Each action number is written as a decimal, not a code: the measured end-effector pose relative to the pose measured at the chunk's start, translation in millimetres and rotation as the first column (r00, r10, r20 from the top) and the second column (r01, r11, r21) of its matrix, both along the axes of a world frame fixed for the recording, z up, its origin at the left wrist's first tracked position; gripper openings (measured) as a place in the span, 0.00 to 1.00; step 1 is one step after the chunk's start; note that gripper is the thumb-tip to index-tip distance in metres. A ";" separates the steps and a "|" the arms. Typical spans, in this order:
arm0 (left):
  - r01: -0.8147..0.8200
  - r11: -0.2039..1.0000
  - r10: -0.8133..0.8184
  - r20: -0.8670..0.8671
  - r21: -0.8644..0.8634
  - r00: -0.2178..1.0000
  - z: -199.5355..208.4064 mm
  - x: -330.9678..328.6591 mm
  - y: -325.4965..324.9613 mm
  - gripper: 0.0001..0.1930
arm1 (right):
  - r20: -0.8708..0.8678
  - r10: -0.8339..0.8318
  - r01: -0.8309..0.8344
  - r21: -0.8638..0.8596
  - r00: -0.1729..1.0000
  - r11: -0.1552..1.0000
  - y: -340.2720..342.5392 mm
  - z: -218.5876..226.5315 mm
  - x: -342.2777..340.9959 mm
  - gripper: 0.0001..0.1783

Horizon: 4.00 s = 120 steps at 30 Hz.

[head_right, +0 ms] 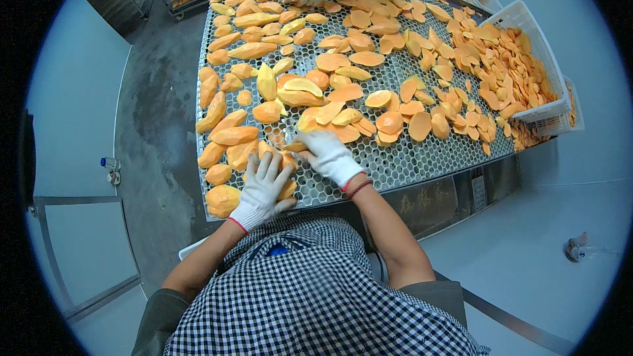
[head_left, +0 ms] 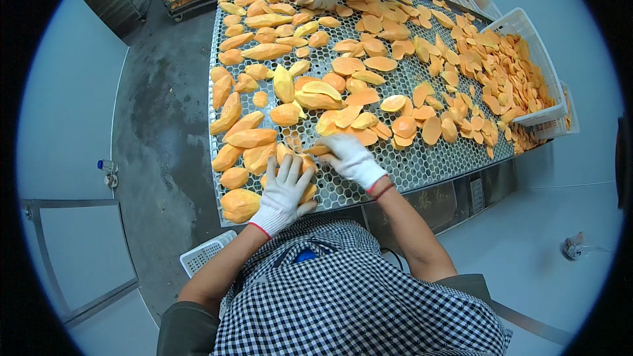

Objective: The person arranges orange fruit slices on a perforated metal tray, spreading them out evenly. They then lift the tray and place it into a rack before returning to the table to continue arranging more slices from a basket.

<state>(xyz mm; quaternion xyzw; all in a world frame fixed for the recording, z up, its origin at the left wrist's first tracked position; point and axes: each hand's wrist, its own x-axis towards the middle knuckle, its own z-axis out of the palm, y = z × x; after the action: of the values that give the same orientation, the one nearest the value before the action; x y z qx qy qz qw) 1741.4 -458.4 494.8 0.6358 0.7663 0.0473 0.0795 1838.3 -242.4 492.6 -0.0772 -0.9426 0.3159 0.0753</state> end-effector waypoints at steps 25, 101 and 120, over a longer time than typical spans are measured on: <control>0.018 0.981 -0.013 -0.029 0.193 0.999 -17.2 -36.4 97.5 0.23 | 0.336 -0.115 0.202 -0.237 0.935 0.950 60.6 17.5 42.2 0.27; 0.070 0.990 -0.043 -0.206 0.122 0.978 -17.0 -150.3 114.6 0.24 | 0.123 -0.328 0.263 0.370 0.937 0.891 121.3 12.8 -150.3 0.27; -0.214 0.943 0.279 -0.259 0.253 0.925 9.7 -226.9 135.8 0.25 | -0.091 -0.151 0.169 0.244 0.984 0.955 84.7 -24.8 -138.6 0.25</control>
<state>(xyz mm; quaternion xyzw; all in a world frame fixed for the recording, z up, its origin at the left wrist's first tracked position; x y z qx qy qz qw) 1514.6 -322.7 504.6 0.5385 0.8338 0.0475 -0.1117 1699.7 -157.6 467.8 -0.1320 -0.9623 0.1895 0.1434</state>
